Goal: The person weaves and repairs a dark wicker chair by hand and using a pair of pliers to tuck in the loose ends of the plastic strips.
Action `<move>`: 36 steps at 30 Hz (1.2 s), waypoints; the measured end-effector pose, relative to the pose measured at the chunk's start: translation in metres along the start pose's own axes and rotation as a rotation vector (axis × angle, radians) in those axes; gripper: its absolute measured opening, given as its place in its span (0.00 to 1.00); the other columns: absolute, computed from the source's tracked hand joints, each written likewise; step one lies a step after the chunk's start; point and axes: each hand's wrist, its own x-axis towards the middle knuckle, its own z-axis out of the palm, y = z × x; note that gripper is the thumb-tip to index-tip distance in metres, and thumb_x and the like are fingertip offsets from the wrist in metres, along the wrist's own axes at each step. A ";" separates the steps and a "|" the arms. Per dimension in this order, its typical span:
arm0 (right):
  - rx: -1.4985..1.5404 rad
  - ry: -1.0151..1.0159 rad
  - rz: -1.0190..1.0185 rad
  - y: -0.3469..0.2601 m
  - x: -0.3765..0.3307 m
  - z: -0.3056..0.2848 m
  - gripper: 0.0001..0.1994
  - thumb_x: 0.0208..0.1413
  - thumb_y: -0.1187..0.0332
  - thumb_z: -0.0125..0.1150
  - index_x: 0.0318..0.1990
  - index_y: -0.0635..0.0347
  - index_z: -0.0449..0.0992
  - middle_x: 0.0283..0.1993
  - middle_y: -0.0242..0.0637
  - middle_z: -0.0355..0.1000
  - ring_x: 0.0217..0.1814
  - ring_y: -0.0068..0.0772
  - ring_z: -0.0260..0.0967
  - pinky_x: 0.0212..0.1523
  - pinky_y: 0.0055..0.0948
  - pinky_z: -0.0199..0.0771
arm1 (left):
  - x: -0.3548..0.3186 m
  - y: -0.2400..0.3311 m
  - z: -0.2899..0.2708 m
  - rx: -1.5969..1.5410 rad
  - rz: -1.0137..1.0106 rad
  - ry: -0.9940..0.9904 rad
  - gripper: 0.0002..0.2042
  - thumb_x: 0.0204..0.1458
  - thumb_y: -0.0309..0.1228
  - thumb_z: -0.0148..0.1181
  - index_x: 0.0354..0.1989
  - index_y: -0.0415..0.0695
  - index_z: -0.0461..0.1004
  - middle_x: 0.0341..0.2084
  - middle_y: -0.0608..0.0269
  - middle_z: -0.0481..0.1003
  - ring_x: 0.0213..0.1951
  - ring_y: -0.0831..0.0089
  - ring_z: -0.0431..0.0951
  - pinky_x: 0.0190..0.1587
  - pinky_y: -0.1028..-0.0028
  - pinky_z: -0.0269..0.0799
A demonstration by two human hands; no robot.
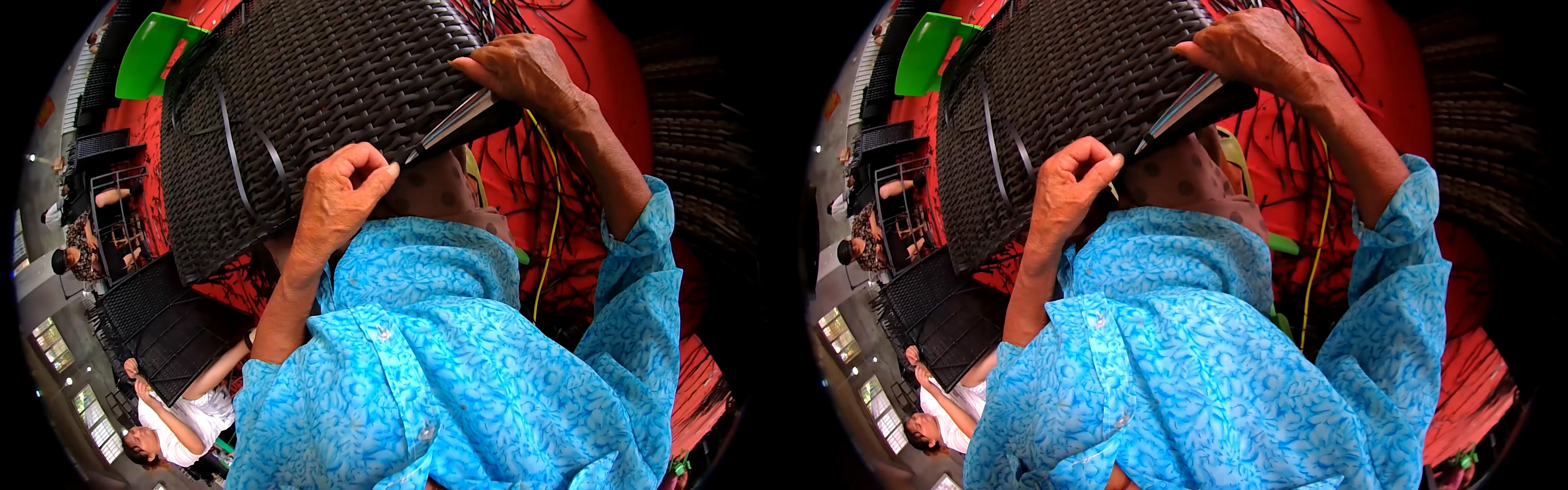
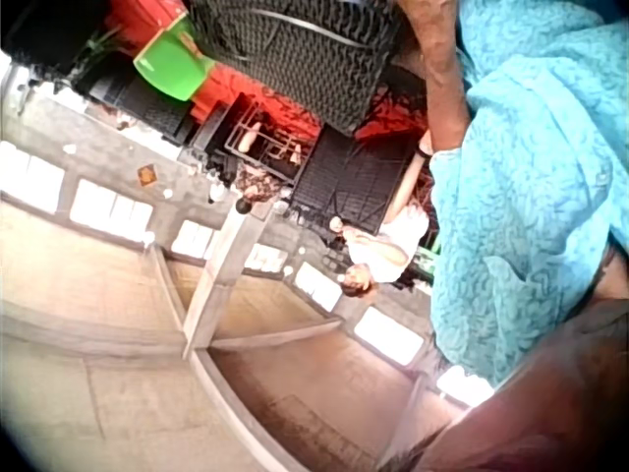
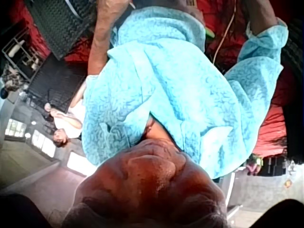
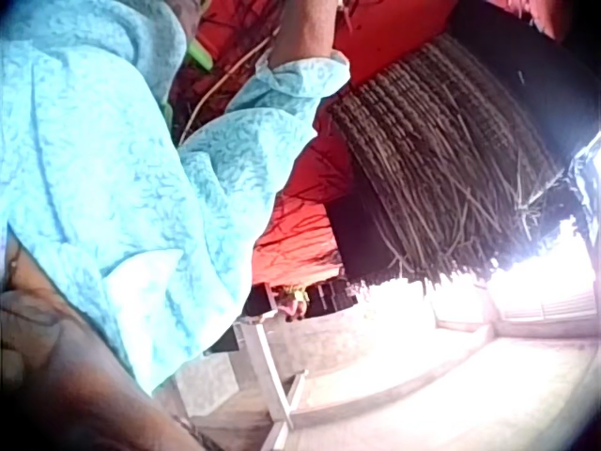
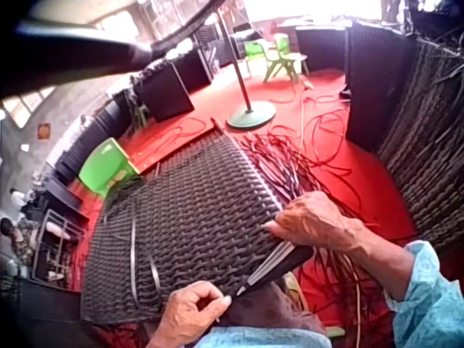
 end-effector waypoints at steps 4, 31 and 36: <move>-0.012 -0.038 0.008 0.002 -0.001 0.001 0.22 0.55 0.54 0.51 0.13 0.58 0.67 0.14 0.38 0.64 0.19 0.38 0.67 0.23 0.36 0.65 | 0.000 0.005 0.005 0.222 0.059 0.029 0.09 0.47 0.28 0.59 0.19 0.40 0.70 0.17 0.75 0.65 0.20 0.87 0.61 0.23 0.81 0.56; -0.008 -0.034 0.113 0.001 -0.008 0.006 0.21 0.55 0.53 0.51 0.15 0.56 0.69 0.16 0.36 0.65 0.21 0.38 0.67 0.24 0.36 0.65 | 0.005 0.010 0.015 0.331 0.064 0.050 0.11 0.44 0.27 0.56 0.14 0.39 0.65 0.10 0.73 0.61 0.17 0.86 0.59 0.20 0.79 0.55; 0.013 -0.016 0.095 -0.001 -0.007 0.001 0.21 0.56 0.53 0.51 0.15 0.56 0.70 0.15 0.36 0.65 0.21 0.38 0.67 0.24 0.36 0.66 | 0.006 0.008 0.014 0.327 0.064 0.062 0.10 0.45 0.27 0.55 0.14 0.39 0.66 0.10 0.72 0.62 0.17 0.85 0.60 0.20 0.79 0.56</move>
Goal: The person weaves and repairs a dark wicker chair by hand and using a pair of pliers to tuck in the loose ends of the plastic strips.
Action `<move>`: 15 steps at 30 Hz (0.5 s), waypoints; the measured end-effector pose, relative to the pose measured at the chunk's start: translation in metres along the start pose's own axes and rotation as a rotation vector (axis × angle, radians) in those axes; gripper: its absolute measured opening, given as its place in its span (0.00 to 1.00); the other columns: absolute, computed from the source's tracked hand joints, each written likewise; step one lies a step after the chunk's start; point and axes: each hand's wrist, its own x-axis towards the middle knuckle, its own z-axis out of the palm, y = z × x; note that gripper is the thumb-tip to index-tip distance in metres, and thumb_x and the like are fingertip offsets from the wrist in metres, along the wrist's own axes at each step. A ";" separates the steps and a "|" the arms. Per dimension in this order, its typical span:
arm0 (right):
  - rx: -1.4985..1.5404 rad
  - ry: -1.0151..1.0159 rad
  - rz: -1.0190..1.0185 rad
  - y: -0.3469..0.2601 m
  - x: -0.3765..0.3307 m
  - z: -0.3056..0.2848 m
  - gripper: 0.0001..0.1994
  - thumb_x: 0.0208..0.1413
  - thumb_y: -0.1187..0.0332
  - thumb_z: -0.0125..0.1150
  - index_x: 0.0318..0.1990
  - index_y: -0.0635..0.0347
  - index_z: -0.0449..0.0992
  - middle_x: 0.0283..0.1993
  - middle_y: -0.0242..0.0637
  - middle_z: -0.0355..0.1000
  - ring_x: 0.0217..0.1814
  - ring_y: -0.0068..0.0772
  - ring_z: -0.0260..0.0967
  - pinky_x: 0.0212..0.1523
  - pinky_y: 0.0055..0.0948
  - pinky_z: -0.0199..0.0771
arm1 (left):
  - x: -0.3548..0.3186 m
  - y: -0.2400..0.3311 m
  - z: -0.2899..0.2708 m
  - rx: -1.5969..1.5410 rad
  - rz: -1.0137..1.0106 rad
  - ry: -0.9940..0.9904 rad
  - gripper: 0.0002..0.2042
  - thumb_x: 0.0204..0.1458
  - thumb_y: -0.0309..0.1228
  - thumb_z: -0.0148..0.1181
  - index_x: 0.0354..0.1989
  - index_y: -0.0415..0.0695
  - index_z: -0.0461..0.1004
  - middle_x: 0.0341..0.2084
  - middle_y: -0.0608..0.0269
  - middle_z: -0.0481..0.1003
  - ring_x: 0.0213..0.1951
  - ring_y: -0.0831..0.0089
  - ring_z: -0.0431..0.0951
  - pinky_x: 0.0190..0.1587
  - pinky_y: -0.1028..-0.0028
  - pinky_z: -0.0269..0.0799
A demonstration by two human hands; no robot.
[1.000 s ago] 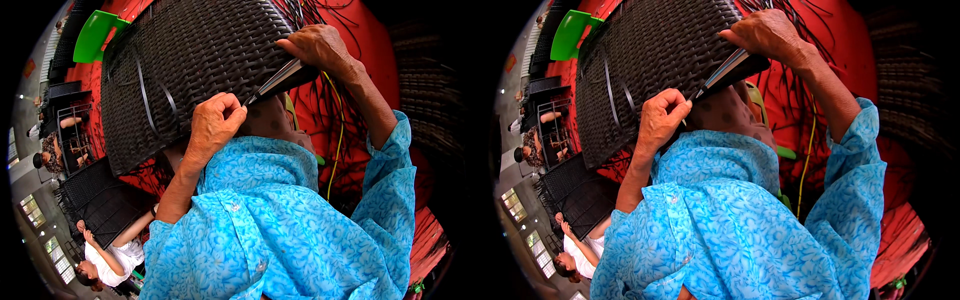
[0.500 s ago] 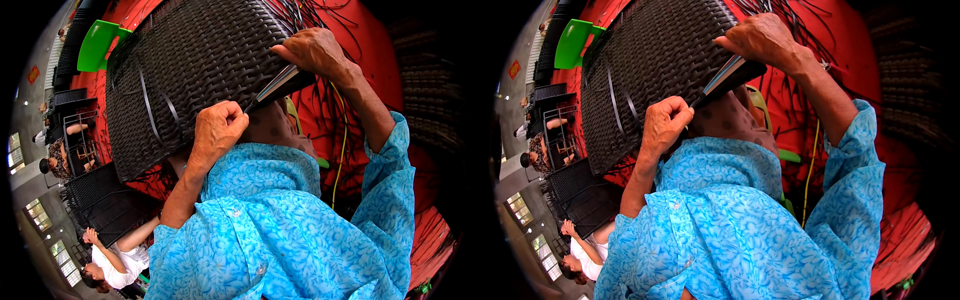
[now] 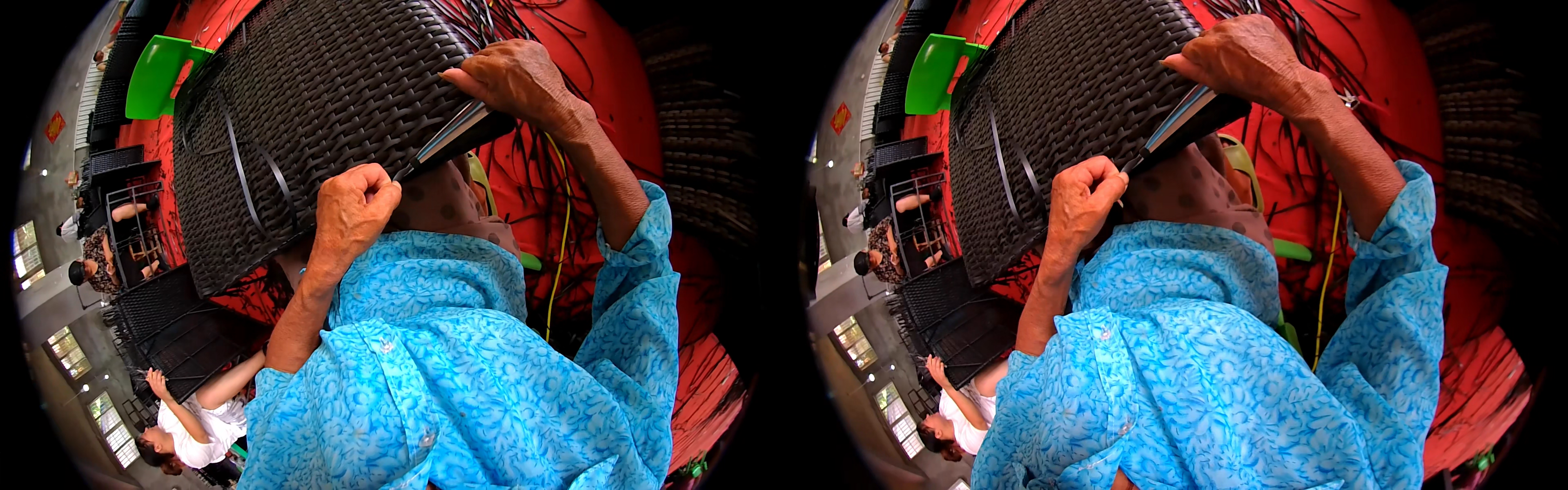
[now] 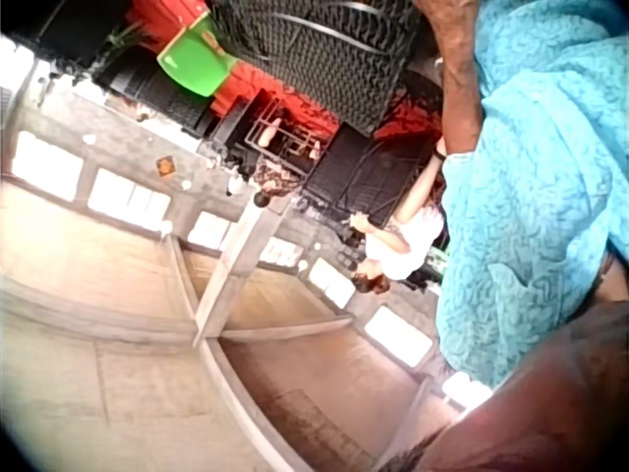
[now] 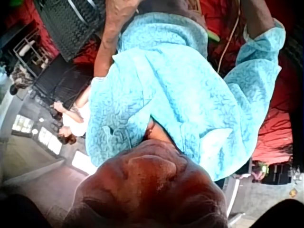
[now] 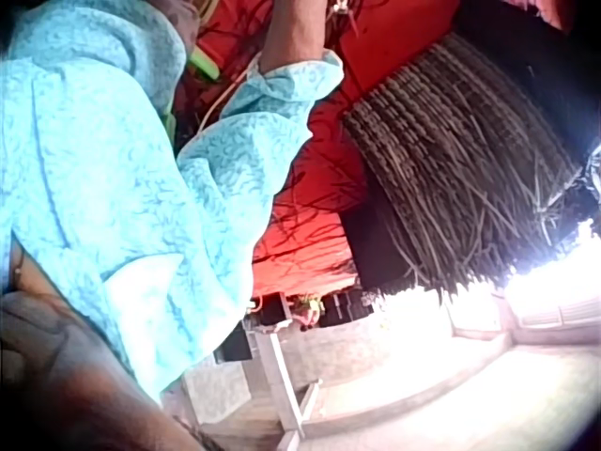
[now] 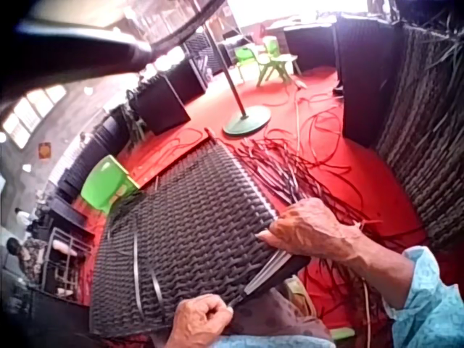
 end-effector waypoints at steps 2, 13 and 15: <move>-0.015 0.011 -0.030 0.000 0.001 -0.001 0.21 0.56 0.53 0.50 0.15 0.56 0.70 0.15 0.36 0.65 0.21 0.38 0.67 0.24 0.36 0.65 | 0.001 0.000 -0.001 0.019 0.015 -0.008 0.10 0.45 0.27 0.55 0.14 0.39 0.66 0.10 0.72 0.62 0.17 0.85 0.61 0.20 0.79 0.56; 0.025 -0.020 -0.083 -0.002 -0.003 -0.014 0.23 0.53 0.48 0.50 0.16 0.56 0.67 0.15 0.35 0.62 0.21 0.37 0.66 0.23 0.36 0.63 | 0.012 0.006 -0.004 0.096 0.000 -0.134 0.11 0.45 0.30 0.55 0.16 0.39 0.65 0.10 0.71 0.61 0.17 0.84 0.60 0.20 0.77 0.56; 0.017 -0.048 -0.091 -0.004 -0.008 -0.018 0.23 0.52 0.47 0.50 0.16 0.55 0.66 0.14 0.35 0.61 0.21 0.37 0.65 0.23 0.36 0.63 | 0.012 0.007 -0.005 0.145 0.079 -0.126 0.11 0.46 0.31 0.55 0.18 0.39 0.66 0.11 0.70 0.62 0.17 0.83 0.61 0.20 0.76 0.56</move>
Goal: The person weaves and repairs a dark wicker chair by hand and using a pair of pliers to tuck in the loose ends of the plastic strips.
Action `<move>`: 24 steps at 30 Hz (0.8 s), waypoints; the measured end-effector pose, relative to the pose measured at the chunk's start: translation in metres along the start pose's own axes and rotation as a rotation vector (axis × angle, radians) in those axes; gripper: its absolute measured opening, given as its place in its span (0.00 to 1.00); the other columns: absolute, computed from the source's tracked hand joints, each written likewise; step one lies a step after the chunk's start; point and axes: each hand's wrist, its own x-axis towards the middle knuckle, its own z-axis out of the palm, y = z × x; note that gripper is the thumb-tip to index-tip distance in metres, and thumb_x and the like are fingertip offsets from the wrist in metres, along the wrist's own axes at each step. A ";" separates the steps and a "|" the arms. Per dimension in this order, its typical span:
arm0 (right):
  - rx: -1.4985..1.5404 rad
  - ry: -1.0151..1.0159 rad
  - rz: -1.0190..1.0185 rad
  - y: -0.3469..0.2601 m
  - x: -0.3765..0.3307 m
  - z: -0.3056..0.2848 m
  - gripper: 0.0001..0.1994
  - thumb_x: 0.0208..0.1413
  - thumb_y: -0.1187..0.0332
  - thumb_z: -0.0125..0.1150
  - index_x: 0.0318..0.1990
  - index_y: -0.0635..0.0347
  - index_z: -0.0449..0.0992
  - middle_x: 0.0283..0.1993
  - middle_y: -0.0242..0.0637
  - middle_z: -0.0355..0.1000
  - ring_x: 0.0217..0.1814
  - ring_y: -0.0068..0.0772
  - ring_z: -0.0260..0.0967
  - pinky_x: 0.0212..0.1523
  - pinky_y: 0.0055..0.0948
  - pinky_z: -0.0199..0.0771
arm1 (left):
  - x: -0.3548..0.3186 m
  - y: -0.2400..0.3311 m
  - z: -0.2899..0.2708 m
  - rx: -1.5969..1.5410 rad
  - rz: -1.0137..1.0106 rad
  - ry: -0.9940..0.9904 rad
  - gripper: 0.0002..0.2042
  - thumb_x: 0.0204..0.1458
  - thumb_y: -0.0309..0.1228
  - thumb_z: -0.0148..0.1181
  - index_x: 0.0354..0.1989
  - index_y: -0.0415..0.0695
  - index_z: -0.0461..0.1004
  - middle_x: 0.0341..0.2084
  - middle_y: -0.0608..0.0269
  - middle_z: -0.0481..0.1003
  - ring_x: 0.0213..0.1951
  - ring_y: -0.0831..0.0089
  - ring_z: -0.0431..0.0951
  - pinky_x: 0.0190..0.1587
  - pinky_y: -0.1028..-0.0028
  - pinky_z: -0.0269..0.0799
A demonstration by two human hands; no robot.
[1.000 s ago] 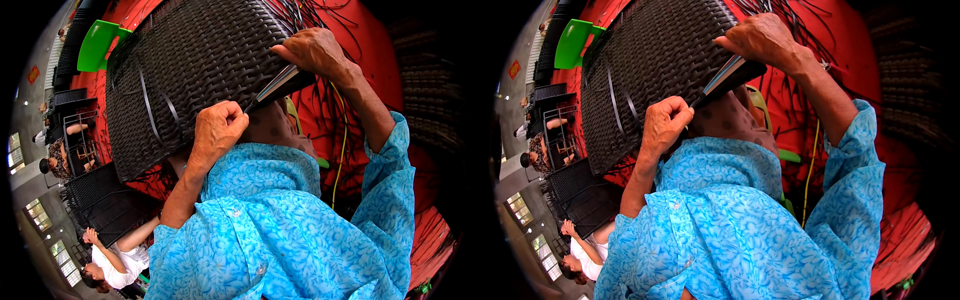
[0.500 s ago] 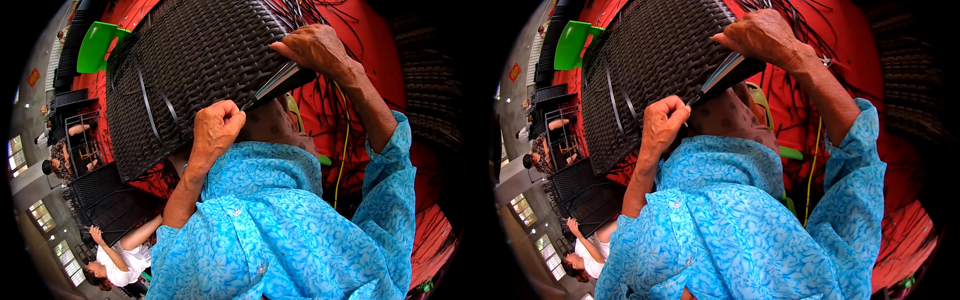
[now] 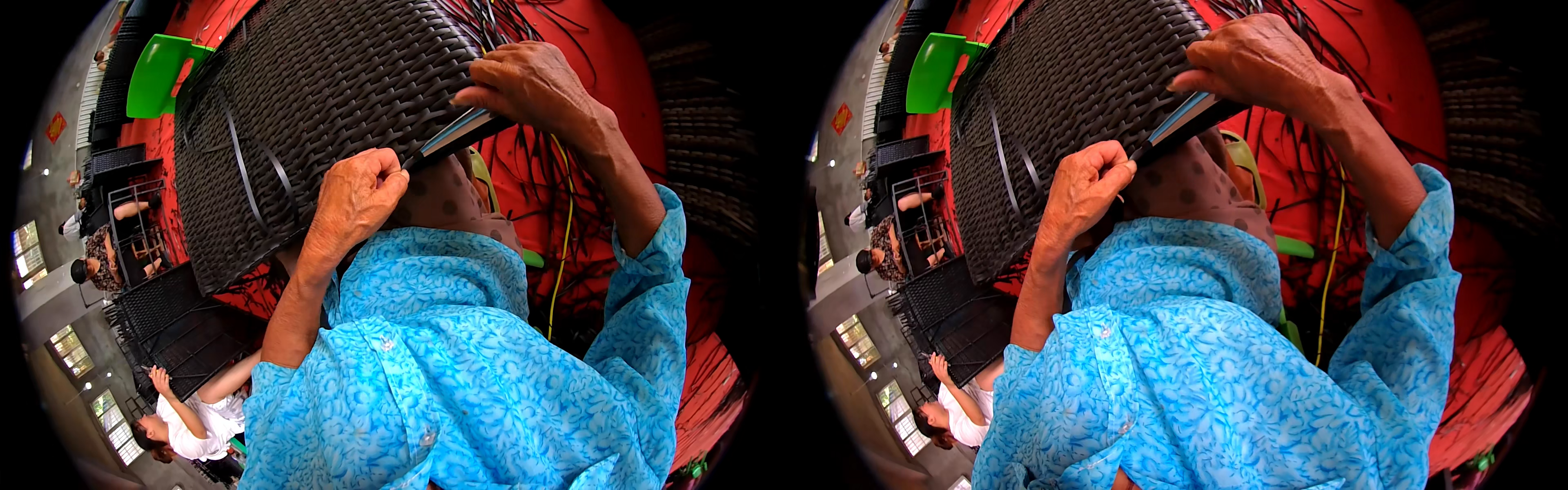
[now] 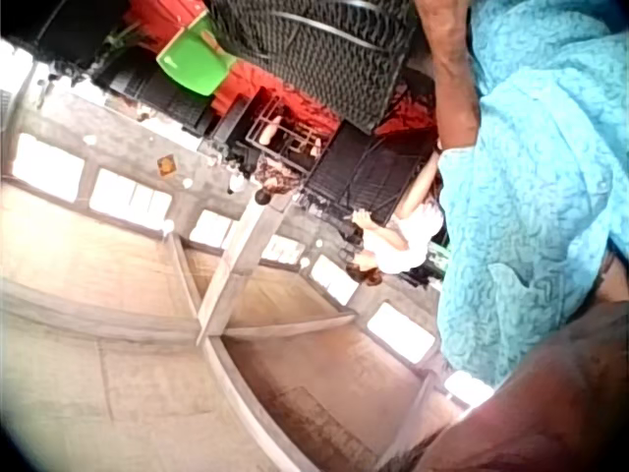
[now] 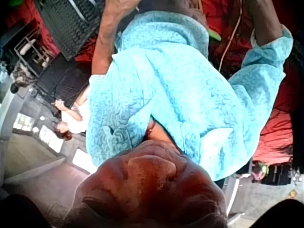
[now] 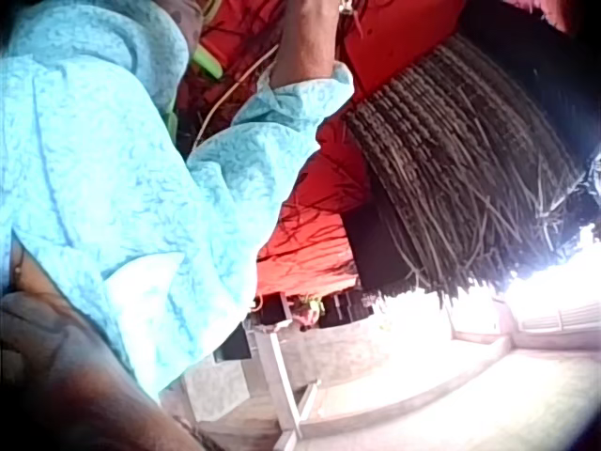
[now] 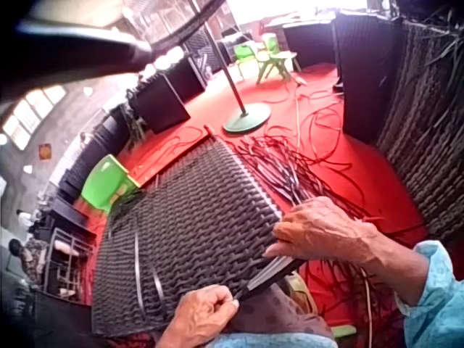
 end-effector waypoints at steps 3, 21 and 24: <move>-0.024 -0.051 -0.015 -0.003 -0.006 -0.002 0.22 0.49 0.45 0.50 0.17 0.54 0.65 0.14 0.34 0.60 0.20 0.36 0.65 0.23 0.35 0.63 | -0.003 0.000 0.000 0.129 0.109 0.075 0.11 0.48 0.31 0.57 0.20 0.38 0.68 0.13 0.70 0.64 0.18 0.83 0.62 0.20 0.78 0.58; 0.129 -0.024 -0.183 -0.002 -0.021 -0.017 0.20 0.40 0.50 0.60 0.25 0.58 0.66 0.18 0.36 0.64 0.25 0.42 0.68 0.26 0.38 0.66 | 0.001 -0.003 0.007 -0.033 0.041 0.166 0.06 0.47 0.27 0.62 0.26 0.37 0.74 0.20 0.70 0.67 0.21 0.84 0.66 0.23 0.82 0.62; 0.124 -0.063 -0.138 -0.003 -0.024 -0.021 0.19 0.41 0.50 0.60 0.26 0.57 0.66 0.18 0.36 0.64 0.26 0.42 0.68 0.27 0.38 0.66 | 0.004 -0.003 0.009 -0.006 0.062 0.165 0.05 0.46 0.27 0.61 0.26 0.37 0.74 0.19 0.69 0.66 0.20 0.82 0.65 0.22 0.80 0.61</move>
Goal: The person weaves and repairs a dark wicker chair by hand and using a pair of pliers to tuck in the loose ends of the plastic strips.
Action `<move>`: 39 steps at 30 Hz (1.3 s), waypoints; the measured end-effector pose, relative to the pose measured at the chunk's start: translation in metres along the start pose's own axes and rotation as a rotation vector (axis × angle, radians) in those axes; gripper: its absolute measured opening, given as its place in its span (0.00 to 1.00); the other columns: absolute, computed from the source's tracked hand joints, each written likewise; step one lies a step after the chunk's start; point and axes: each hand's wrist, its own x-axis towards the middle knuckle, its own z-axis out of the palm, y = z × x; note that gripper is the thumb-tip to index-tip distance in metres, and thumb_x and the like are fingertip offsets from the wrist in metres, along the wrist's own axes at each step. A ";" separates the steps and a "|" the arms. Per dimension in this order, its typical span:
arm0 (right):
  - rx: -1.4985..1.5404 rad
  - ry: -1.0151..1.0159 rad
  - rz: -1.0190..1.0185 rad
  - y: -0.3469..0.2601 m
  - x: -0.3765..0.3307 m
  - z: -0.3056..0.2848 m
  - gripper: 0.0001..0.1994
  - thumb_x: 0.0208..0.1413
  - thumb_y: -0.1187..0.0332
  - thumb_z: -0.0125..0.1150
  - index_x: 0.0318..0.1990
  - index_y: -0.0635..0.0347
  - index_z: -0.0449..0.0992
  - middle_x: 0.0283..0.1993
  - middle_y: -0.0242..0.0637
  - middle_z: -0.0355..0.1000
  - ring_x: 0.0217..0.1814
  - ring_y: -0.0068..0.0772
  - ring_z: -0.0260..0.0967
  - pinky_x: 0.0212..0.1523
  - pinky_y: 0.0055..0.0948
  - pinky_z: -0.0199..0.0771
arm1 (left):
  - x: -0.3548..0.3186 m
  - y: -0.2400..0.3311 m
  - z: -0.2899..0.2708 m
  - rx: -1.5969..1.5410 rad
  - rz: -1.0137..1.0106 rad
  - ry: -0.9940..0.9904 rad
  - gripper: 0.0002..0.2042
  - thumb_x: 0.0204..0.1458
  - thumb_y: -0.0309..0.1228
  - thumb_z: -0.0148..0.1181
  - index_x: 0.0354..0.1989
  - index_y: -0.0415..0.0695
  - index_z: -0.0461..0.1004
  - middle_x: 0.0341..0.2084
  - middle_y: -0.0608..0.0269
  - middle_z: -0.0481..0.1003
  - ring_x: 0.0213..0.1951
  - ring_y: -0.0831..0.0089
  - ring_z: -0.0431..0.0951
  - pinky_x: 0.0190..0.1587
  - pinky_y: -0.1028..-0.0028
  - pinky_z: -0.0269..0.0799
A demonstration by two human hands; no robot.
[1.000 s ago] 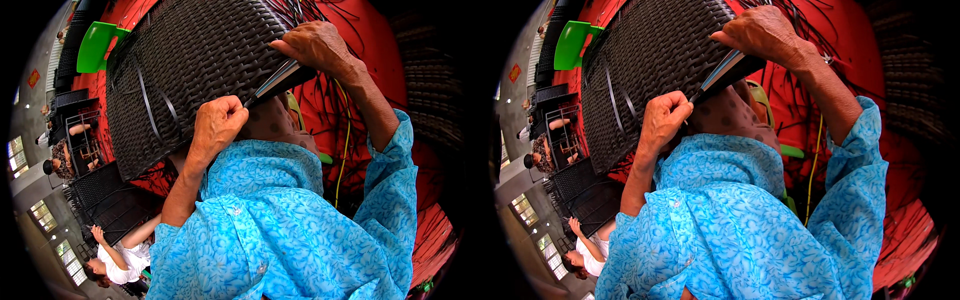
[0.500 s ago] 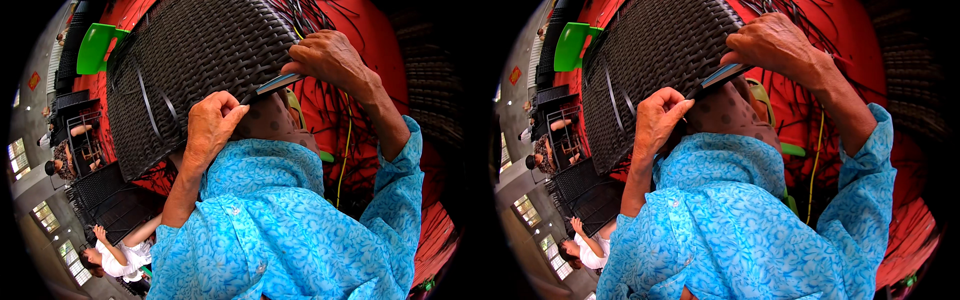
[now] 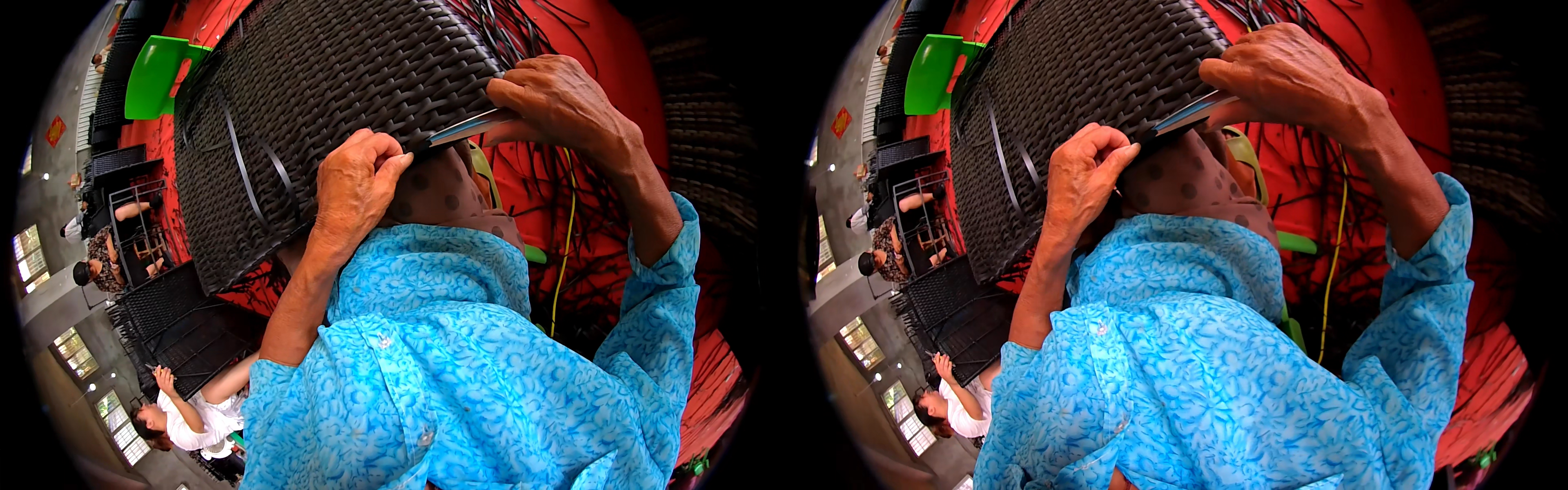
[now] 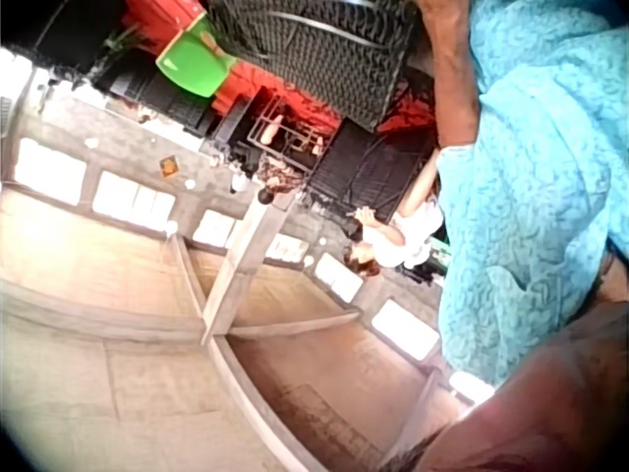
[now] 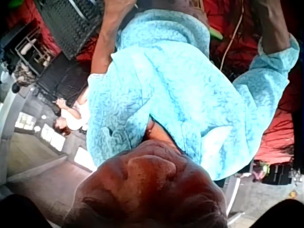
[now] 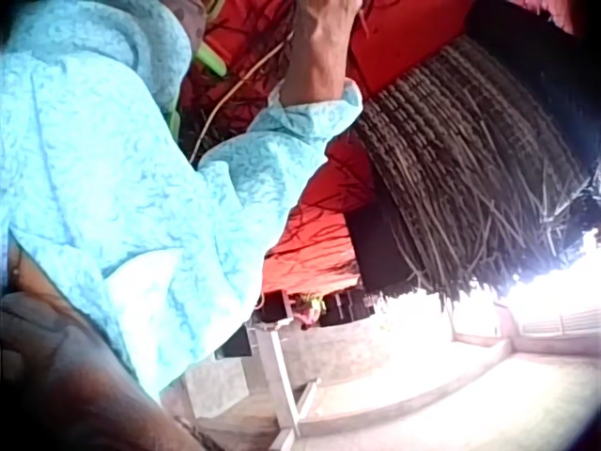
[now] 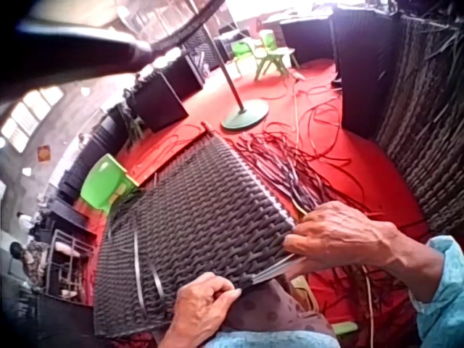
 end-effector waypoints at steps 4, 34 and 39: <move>-0.059 -0.056 0.027 -0.003 -0.004 -0.006 0.19 0.42 0.50 0.59 0.26 0.56 0.66 0.19 0.36 0.64 0.26 0.40 0.68 0.27 0.37 0.65 | 0.001 0.003 0.002 0.049 0.095 0.039 0.05 0.45 0.26 0.61 0.25 0.38 0.73 0.19 0.67 0.65 0.20 0.79 0.66 0.22 0.78 0.61; 0.338 0.480 0.646 -0.098 -0.004 0.074 0.23 0.41 0.79 0.59 0.49 0.50 0.73 0.30 0.35 0.66 0.27 0.34 0.69 0.26 0.29 0.71 | 0.007 -0.010 0.016 -0.166 0.263 0.107 0.06 0.43 0.25 0.63 0.24 0.40 0.70 0.21 0.66 0.66 0.21 0.77 0.67 0.24 0.78 0.64; 0.268 0.527 0.577 -0.104 -0.006 0.089 0.23 0.39 0.80 0.61 0.47 0.51 0.74 0.30 0.35 0.67 0.27 0.33 0.69 0.24 0.29 0.71 | 0.006 -0.015 0.009 -0.141 0.268 0.051 0.07 0.43 0.27 0.64 0.25 0.40 0.72 0.22 0.66 0.67 0.24 0.76 0.68 0.26 0.77 0.64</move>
